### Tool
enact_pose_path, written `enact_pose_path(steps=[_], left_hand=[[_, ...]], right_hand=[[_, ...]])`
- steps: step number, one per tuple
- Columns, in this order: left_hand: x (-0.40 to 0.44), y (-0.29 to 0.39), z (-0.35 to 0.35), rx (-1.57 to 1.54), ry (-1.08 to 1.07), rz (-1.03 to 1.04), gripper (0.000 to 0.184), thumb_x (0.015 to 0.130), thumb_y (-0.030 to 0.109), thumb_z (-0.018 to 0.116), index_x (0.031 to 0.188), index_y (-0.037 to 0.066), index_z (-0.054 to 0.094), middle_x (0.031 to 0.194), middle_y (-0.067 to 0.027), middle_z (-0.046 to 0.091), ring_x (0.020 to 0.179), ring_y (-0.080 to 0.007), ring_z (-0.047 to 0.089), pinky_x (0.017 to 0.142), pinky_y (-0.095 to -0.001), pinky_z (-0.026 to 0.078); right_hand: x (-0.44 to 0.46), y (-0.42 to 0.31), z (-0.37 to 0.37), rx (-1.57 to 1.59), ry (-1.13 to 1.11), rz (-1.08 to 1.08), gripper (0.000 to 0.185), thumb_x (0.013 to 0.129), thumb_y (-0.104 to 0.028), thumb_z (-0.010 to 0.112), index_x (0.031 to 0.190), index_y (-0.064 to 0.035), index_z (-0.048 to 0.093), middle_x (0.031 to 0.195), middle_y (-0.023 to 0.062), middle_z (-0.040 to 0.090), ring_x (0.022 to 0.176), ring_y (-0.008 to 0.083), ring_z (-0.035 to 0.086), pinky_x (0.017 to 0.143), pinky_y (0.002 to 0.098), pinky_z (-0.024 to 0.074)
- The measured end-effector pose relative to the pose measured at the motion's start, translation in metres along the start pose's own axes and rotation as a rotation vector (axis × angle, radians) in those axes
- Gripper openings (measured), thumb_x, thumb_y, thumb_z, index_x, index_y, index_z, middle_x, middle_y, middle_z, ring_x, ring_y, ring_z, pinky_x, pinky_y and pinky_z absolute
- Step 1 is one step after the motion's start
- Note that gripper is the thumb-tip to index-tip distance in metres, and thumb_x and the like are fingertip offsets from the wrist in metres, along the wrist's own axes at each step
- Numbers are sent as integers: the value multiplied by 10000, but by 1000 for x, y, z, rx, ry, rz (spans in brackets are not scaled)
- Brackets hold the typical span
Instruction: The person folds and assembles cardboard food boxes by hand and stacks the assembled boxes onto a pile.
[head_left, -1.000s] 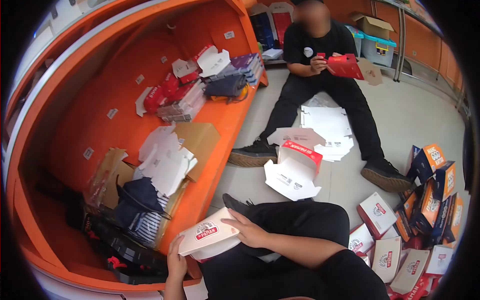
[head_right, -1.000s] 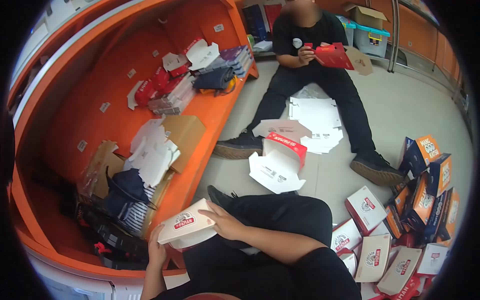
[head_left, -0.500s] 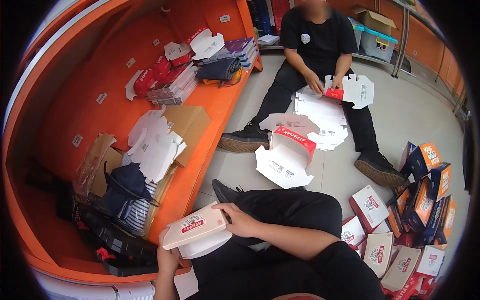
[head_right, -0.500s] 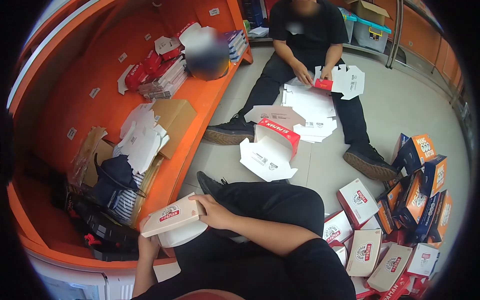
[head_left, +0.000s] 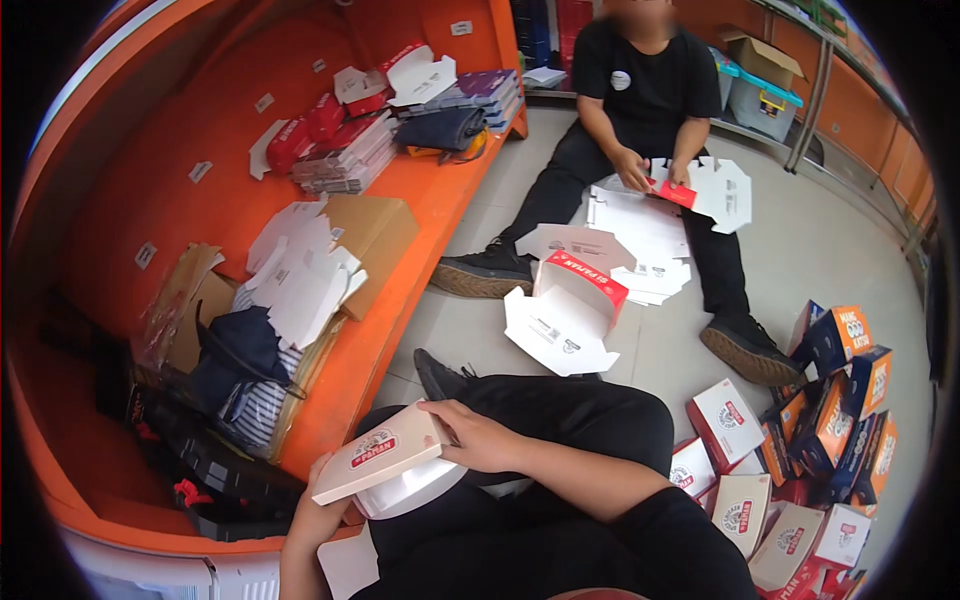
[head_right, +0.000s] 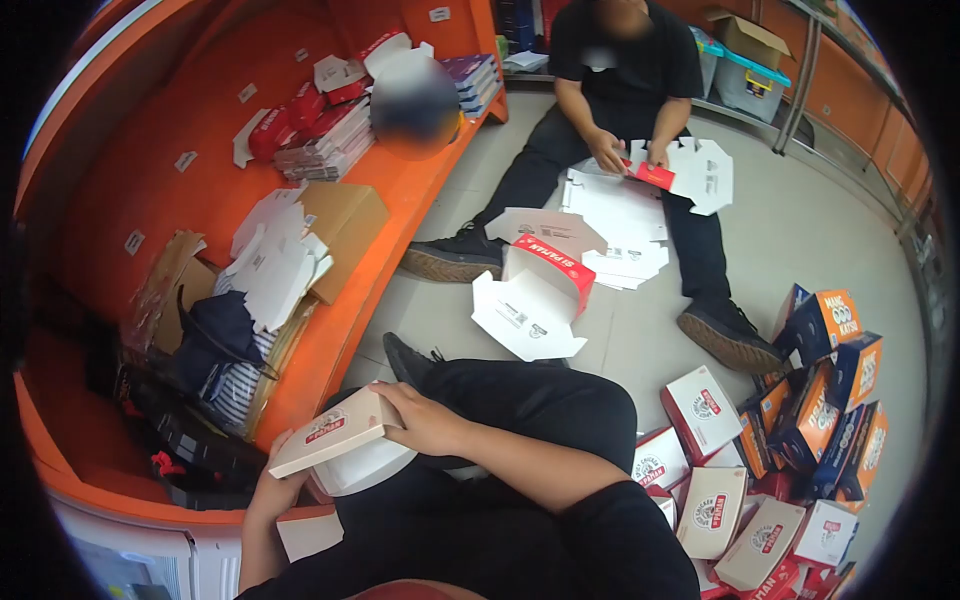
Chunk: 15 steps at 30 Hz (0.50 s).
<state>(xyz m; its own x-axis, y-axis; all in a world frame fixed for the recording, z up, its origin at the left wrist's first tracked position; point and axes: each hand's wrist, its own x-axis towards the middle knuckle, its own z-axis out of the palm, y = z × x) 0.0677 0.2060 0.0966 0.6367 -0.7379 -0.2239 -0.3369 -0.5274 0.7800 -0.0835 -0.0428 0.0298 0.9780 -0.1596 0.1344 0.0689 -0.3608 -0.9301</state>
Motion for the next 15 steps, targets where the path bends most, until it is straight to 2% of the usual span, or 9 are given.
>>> enact_pose_path(steps=[5, 6, 9, 10, 13, 14, 15], left_hand=[[1, -23, -1, -285, -93, 55, 765, 825, 145, 643, 1393, -8, 154, 1336, -151, 415, 1240, -232, 401, 1034, -340, 304], [-1, -10, -4, -276, -153, 90, 817, 824, 166, 641, 1423, 16, 107, 1386, -150, 352, 1286, -244, 336, 1067, -365, 245], [-3, -15, -6, -364, -146, 51, 845, 830, 189, 624, 1442, 42, 61, 1432, -150, 276, 1326, -250, 261, 1088, -372, 186], [-4, -16, -8, -385, -185, -2, 899, 809, 285, 638, 1452, 69, 49, 1463, -148, 209, 1356, -255, 193, 1099, -365, 133], [-7, -6, -10, -605, -312, 104, 965, 771, 421, 647, 1455, 82, 57, 1470, -150, 201, 1365, -265, 179, 1100, -374, 121], [-9, 0, -10, -597, -332, 139, 959, 770, 508, 599, 1457, 94, 73, 1476, -149, 189, 1367, -271, 179, 1103, -393, 113], [-9, -2, -7, -697, -312, 135, 900, 799, 481, 568, 1455, 95, 88, 1474, -148, 195, 1363, -269, 187, 1102, -401, 119]], right_hand=[[-7, -8, 0, 37, -107, -54, 688, 863, -326, 596, 1388, -89, 219, 1438, 293, 115, 1364, 402, 123, 1090, 398, 235], [-7, -8, 0, 100, -119, -52, 659, 892, -363, 551, 1390, -94, 215, 1447, 303, 57, 1376, 395, 63, 1096, 397, 204], [1, 5, 8, 153, -101, -62, 610, 921, -379, 493, 1386, -97, 218, 1445, 294, 82, 1377, 389, 64, 1094, 401, 204], [1, 5, 10, 168, -81, -47, 579, 939, -409, 439, 1379, -97, 229, 1443, 286, 98, 1373, 387, 92, 1091, 399, 205], [0, 6, 12, 228, -29, -27, 581, 939, -433, 429, 1374, -98, 238, 1444, 274, 109, 1369, 385, 110, 1089, 396, 209], [-1, 5, 11, 239, -31, -17, 583, 938, -433, 430, 1375, -99, 238, 1447, 273, 102, 1370, 385, 110, 1090, 394, 208], [0, 4, 10, 249, -39, -11, 584, 938, -434, 432, 1376, -100, 238, 1451, 271, 95, 1370, 385, 109, 1091, 392, 206]])
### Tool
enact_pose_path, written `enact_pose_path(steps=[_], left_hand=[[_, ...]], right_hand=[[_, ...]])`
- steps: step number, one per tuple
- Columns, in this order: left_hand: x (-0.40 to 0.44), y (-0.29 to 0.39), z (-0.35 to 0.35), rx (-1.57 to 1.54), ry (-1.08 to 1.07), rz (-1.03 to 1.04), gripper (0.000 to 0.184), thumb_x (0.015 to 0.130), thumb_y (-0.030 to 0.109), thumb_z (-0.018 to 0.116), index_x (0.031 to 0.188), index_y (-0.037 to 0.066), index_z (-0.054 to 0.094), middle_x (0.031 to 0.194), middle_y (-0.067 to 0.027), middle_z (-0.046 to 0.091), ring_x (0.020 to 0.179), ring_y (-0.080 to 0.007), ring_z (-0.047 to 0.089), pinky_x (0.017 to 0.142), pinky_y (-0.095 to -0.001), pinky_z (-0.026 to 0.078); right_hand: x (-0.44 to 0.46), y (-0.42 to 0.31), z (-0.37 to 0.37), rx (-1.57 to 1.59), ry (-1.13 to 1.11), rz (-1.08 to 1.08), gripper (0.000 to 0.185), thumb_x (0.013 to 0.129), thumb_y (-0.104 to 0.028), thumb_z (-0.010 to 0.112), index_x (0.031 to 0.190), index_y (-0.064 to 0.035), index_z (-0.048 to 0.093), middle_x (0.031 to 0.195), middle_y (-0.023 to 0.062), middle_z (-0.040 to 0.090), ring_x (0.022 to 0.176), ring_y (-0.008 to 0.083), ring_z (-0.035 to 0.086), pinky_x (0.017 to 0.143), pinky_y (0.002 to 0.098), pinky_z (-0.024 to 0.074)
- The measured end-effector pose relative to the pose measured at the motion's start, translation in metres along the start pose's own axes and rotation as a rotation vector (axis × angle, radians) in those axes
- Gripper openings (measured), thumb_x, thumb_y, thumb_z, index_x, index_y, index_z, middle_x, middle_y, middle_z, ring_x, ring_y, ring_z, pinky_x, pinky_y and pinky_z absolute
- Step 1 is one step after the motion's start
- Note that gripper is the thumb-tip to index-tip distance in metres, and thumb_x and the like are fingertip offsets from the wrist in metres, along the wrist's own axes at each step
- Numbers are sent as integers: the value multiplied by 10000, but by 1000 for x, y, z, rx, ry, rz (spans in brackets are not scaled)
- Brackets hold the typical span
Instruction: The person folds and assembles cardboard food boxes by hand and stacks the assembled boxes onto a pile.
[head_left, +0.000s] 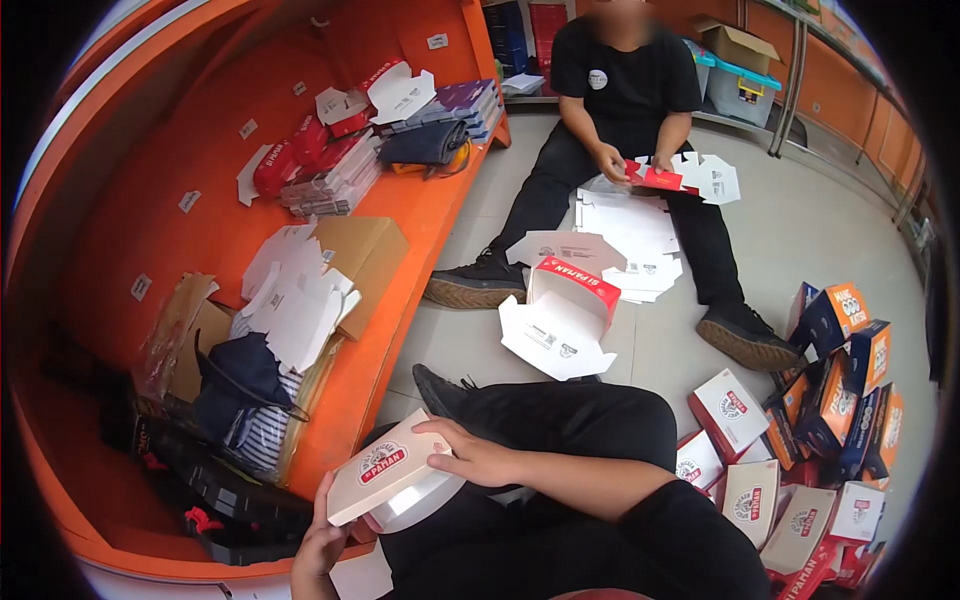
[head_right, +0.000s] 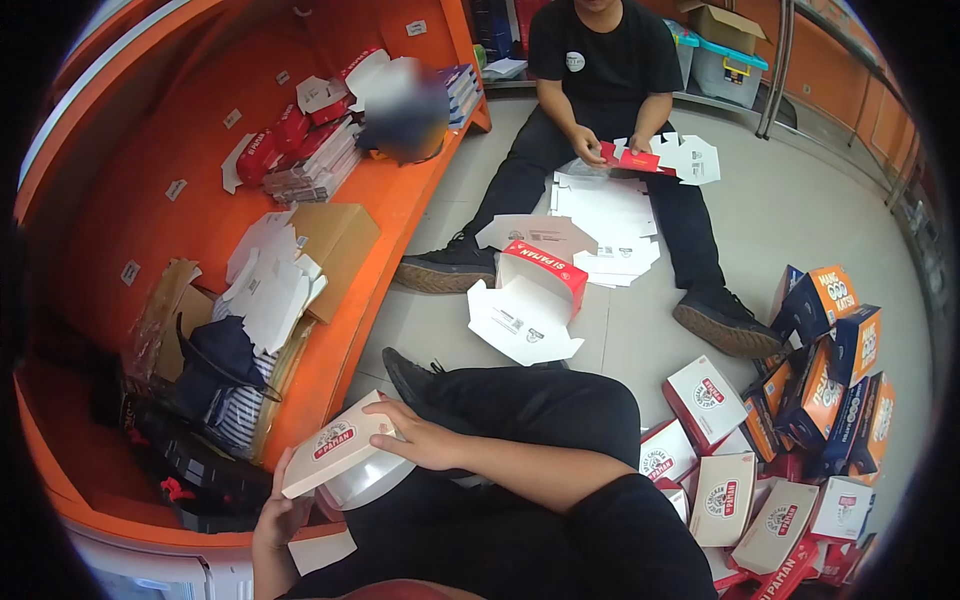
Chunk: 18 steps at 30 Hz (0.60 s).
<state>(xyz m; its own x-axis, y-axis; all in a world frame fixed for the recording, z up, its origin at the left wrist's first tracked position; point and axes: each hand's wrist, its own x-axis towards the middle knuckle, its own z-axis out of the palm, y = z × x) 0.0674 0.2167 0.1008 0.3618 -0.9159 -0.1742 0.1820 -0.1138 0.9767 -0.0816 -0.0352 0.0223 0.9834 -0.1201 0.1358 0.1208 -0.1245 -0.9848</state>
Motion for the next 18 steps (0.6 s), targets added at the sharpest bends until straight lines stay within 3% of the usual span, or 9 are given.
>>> enact_pose_path(steps=[2, 5, 8, 12, 13, 18], left_hand=[[-2, -10, -1, -189, 62, 43, 784, 856, 426, 506, 1452, 97, 117, 1468, -146, 207, 1355, -265, 205, 1101, -416, 132], [8, -24, -6, -131, 277, 11, 631, 915, 339, 410, 1439, 86, 165, 1435, -156, 266, 1326, -270, 271, 1089, -410, 190], [12, -19, -6, 122, 277, 18, 618, 925, 428, 420, 1403, 84, 233, 1421, -137, 281, 1308, -295, 292, 1070, -455, 229], [17, -24, 0, 124, 331, 37, 633, 922, 431, 424, 1405, 77, 219, 1406, -151, 293, 1303, -303, 298, 1057, -471, 255], [19, -23, 9, 116, 409, 60, 563, 943, 325, 364, 1399, 32, 214, 1356, -181, 364, 1259, -285, 377, 1059, -376, 286], [23, -29, 5, 97, 289, 173, 584, 952, 353, 360, 1409, 34, 182, 1383, -183, 334, 1264, -294, 380, 1050, -390, 307]], right_hand=[[1, -2, 1, -12, -15, 14, 586, 937, -434, 435, 1377, -102, 236, 1456, 269, 80, 1371, 386, 106, 1092, 390, 203], [0, -4, 5, -56, -16, 44, 590, 935, -431, 442, 1379, -103, 234, 1462, 270, 61, 1372, 390, 97, 1095, 391, 195], [0, -3, 9, -54, 2, 48, 594, 932, -425, 452, 1381, -103, 234, 1463, 273, 53, 1374, 391, 87, 1099, 394, 184], [3, 3, 6, -17, 28, 11, 589, 926, -404, 474, 1377, -101, 246, 1457, 285, 70, 1373, 391, 90, 1100, 398, 182], [3, 4, 7, -5, 39, 4, 587, 925, -396, 482, 1375, -99, 251, 1455, 289, 76, 1373, 390, 94, 1100, 398, 182], [2, 12, 9, 29, 62, -16, 597, 914, -355, 520, 1380, -94, 254, 1459, 304, 57, 1382, 365, 90, 1102, 360, 169]])
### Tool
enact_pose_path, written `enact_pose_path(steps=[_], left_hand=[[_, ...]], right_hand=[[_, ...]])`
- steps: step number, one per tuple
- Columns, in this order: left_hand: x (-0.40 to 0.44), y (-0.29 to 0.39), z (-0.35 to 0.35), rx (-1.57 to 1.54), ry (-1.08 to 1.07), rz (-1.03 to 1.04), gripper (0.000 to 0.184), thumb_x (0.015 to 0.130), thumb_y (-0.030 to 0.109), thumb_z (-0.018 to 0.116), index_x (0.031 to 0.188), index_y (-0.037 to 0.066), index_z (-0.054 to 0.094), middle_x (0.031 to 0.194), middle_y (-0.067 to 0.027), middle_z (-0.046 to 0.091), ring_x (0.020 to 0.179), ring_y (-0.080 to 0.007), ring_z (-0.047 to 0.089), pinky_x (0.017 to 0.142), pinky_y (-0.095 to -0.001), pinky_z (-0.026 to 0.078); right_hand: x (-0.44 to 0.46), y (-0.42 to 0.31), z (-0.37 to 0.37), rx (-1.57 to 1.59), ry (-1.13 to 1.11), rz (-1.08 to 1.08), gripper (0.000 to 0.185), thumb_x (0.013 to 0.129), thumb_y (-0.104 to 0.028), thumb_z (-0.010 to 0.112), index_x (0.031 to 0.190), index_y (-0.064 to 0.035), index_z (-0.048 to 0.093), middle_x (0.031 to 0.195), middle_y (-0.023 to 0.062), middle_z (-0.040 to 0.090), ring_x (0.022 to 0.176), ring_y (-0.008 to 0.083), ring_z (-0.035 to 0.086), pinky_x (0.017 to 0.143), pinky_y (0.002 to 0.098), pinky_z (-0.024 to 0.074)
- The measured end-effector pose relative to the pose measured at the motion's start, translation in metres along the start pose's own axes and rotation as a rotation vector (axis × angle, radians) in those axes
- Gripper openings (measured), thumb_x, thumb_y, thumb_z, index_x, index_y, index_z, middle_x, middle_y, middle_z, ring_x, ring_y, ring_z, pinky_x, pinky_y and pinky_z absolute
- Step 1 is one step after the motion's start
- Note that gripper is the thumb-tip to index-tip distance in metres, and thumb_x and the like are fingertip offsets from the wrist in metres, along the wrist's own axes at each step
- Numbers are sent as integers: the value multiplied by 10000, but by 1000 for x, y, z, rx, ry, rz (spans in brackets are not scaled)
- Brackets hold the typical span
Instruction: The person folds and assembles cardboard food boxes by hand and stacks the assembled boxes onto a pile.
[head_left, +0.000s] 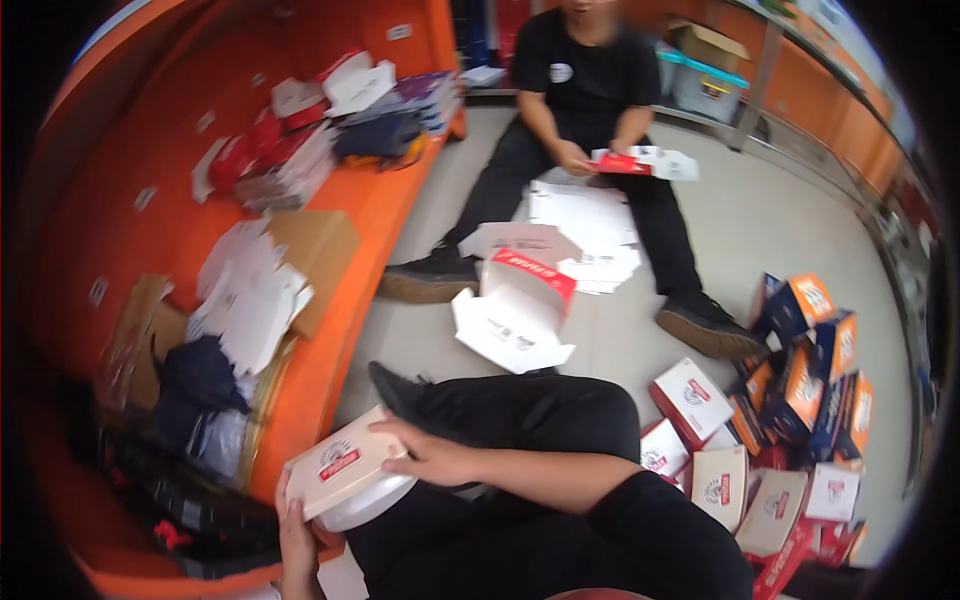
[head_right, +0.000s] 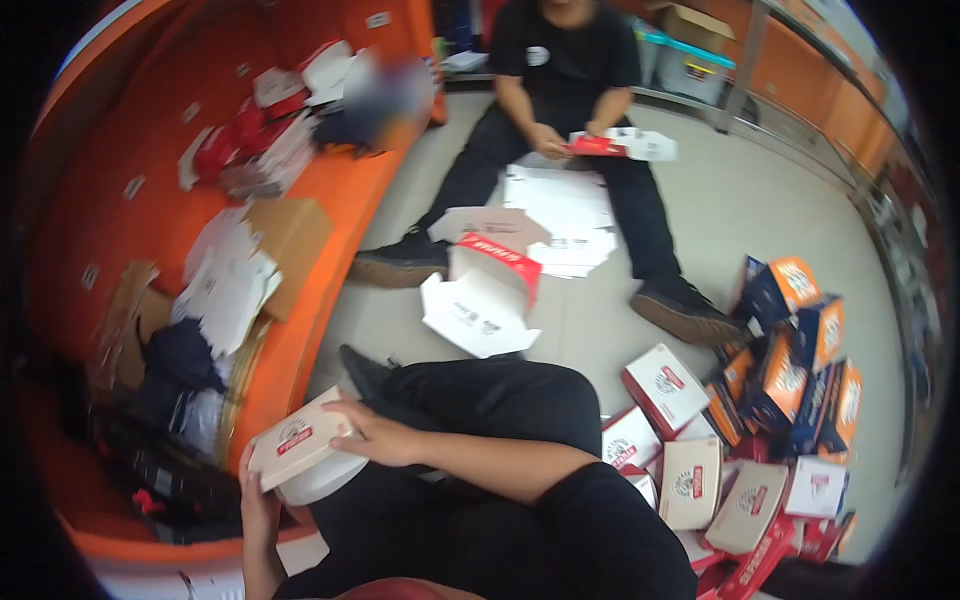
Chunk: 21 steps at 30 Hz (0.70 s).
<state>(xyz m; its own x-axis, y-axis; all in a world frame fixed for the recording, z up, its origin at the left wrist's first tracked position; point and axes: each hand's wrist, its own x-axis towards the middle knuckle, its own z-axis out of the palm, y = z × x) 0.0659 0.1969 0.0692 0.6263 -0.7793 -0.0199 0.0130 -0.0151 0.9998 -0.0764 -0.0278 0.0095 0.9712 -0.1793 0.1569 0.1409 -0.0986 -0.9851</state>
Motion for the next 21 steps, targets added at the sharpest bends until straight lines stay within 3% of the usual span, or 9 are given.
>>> enact_pose_path(steps=[5, 10, 13, 16, 19, 21], left_hand=[[0, -8, -12, -62, 51, -56, 543, 981, 291, 300, 1438, 53, 131, 1454, -159, 232, 1339, -269, 247, 1100, -377, 188], [5, -26, -12, 77, 70, -42, 561, 963, 232, 319, 1450, 66, 95, 1462, -158, 213, 1339, -269, 243, 1096, -368, 184], [2, -37, -15, 148, 71, 17, 633, 925, 212, 387, 1452, 64, 68, 1469, -157, 189, 1344, -283, 226, 1099, -367, 174], [11, -26, -7, 135, 84, 23, 696, 908, 314, 462, 1445, 42, 114, 1484, -119, 190, 1360, -250, 204, 1100, -366, 176], [9, -20, -5, -63, 103, -48, 711, 879, 188, 519, 1445, 32, 118, 1473, -130, 205, 1358, -228, 200, 1100, -337, 159], [6, -20, -9, 236, 120, -7, 719, 891, 215, 502, 1440, 1, 89, 1472, -165, 201, 1366, -244, 186, 1098, -339, 149]], right_hand=[[2, -7, 2, 18, -51, 65, 651, 917, -372, 508, 1416, -97, 195, 1458, 316, 12, 1384, 368, 56, 1103, 363, 160], [3, 2, 5, -18, -16, 62, 695, 908, -385, 517, 1431, -98, 162, 1457, 320, 7, 1387, 356, 52, 1085, 377, 215], [3, -3, -2, 12, 6, 76, 715, 879, -293, 581, 1425, -86, 169, 1466, 257, 122, 1384, 307, 123, 1095, 357, 185], [11, 14, -5, 21, 27, 32, 712, 853, -204, 617, 1408, -71, 192, 1425, 192, 250, 1347, 256, 214, 1091, 339, 187], [10, 18, -1, 141, 95, -26, 683, 855, -164, 622, 1400, -105, 215, 1367, 186, 326, 1261, 259, 351, 1014, 343, 341], [7, -9, -5, 256, 82, 93, 665, 860, -162, 620, 1393, -113, 225, 1328, 163, 370, 1213, 240, 407, 975, 339, 382]])
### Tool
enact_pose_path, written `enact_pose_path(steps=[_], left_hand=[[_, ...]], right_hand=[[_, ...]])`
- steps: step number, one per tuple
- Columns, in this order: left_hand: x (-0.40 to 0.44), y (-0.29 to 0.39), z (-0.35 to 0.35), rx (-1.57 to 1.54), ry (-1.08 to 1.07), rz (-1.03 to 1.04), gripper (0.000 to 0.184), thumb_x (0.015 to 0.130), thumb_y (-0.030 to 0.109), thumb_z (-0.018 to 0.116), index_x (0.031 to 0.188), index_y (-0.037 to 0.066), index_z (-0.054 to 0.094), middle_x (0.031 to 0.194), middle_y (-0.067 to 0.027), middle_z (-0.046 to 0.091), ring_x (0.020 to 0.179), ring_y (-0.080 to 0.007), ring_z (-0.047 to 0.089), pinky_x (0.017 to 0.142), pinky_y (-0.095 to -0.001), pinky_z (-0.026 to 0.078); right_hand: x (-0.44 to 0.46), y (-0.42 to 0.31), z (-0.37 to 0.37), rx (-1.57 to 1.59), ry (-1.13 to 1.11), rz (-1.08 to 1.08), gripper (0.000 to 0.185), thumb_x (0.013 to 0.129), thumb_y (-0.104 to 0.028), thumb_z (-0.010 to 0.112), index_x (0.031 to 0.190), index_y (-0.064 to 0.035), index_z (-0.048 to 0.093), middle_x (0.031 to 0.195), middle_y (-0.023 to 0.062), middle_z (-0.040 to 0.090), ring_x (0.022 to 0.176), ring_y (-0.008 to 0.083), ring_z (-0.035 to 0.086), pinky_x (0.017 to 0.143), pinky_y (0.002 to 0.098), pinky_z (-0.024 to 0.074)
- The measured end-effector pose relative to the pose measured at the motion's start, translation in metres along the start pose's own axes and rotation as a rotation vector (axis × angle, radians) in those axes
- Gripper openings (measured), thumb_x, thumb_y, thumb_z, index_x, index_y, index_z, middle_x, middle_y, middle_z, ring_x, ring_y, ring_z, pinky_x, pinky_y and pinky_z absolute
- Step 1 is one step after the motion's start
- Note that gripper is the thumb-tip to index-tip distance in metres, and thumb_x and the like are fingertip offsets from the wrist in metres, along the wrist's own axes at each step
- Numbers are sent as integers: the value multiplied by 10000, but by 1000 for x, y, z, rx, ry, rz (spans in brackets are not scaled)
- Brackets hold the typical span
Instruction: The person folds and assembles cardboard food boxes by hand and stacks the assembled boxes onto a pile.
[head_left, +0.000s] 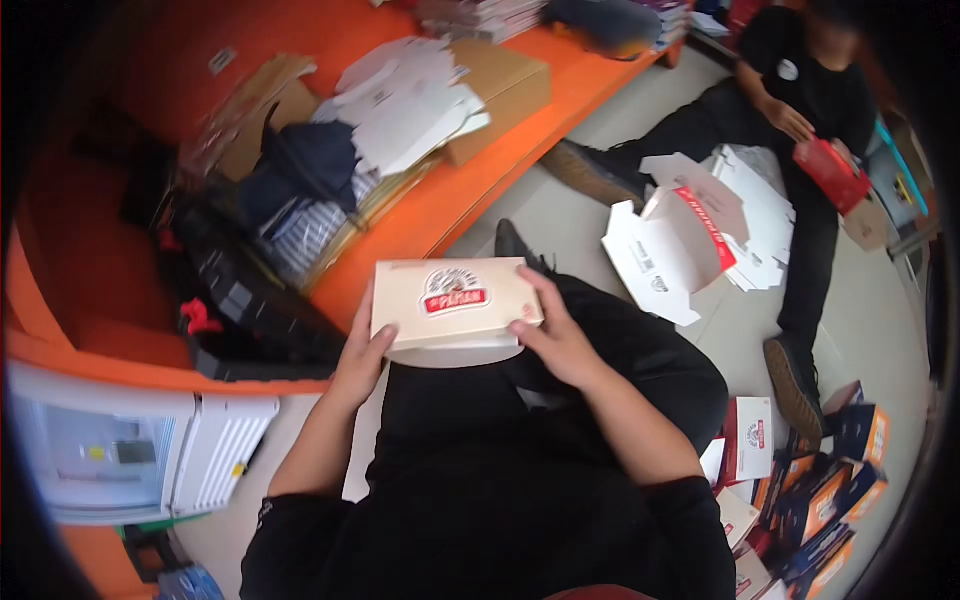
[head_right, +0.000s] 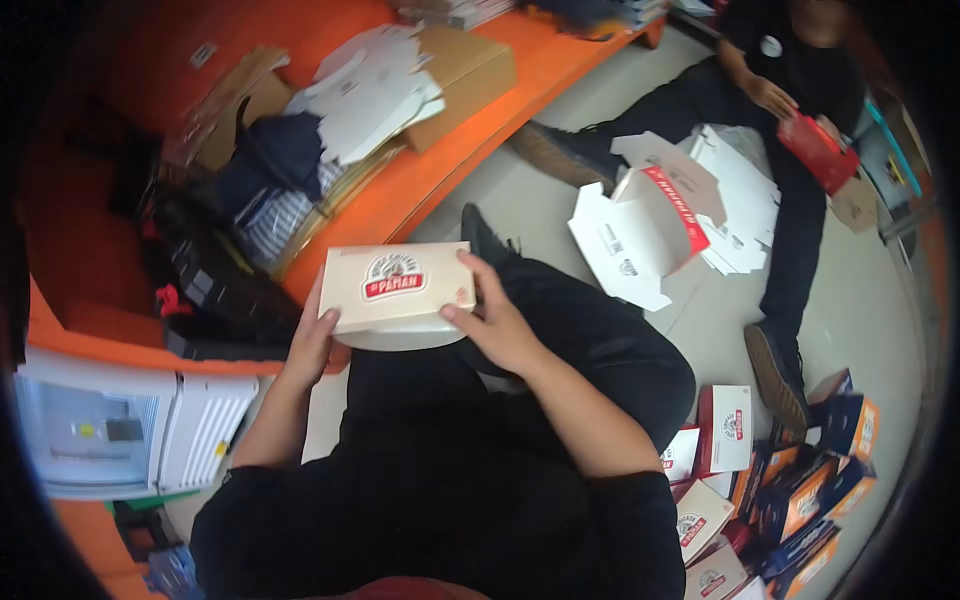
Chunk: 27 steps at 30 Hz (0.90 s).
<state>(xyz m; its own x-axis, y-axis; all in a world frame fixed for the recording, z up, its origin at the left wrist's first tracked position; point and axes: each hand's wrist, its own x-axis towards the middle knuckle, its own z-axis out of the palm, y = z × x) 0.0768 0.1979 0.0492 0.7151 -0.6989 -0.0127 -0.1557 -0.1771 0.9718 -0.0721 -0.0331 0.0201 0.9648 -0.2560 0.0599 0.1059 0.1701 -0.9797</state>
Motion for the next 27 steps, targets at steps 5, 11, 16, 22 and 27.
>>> enact_pose_path(steps=[5, 11, 16, 22, 27], left_hand=[[-4, 1, 10, -23, 2, -40, 694, 905, 232, 470, 1437, -5, 93, 1449, -197, 231, 1356, -267, 210, 1093, -347, 155], [-6, -4, 9, -34, 50, -46, 694, 893, 245, 487, 1432, 2, 123, 1439, -191, 240, 1344, -264, 231, 1093, -353, 163], [0, -7, 6, -25, 79, 94, 687, 872, 232, 520, 1416, 4, 168, 1429, -183, 246, 1339, -259, 236, 1091, -355, 176], [3, 1, 8, -158, 91, -38, 662, 876, 219, 519, 1411, 15, 186, 1418, -180, 258, 1326, -261, 255, 1083, -359, 205], [3, 6, 7, -137, 81, -22, 644, 885, 258, 501, 1404, 15, 209, 1413, -179, 274, 1322, -265, 264, 1079, -363, 215]], right_hand=[[-2, -6, -8, 55, -65, 90, 679, 872, -179, 613, 1404, -90, 202, 1315, 153, 384, 1178, 228, 451, 947, 323, 406], [-2, -9, 2, -190, -21, 28, 791, 862, -195, 622, 1449, -98, 101, 1428, 217, 249, 1312, 286, 306, 1049, 376, 294], [2, 3, -18, -21, -104, 7, 719, 881, -261, 587, 1444, -110, 167, 1468, 141, 197, 1332, 271, 264, 1056, 421, 273], [10, 0, -27, -16, -65, 49, 630, 929, -283, 516, 1431, -56, 211, 1390, 178, 346, 1242, 243, 395, 1029, 342, 310], [5, -8, -24, 83, -56, 84, 560, 937, -263, 506, 1415, -85, 274, 1354, 172, 374, 1127, 216, 476, 991, 326, 359]])
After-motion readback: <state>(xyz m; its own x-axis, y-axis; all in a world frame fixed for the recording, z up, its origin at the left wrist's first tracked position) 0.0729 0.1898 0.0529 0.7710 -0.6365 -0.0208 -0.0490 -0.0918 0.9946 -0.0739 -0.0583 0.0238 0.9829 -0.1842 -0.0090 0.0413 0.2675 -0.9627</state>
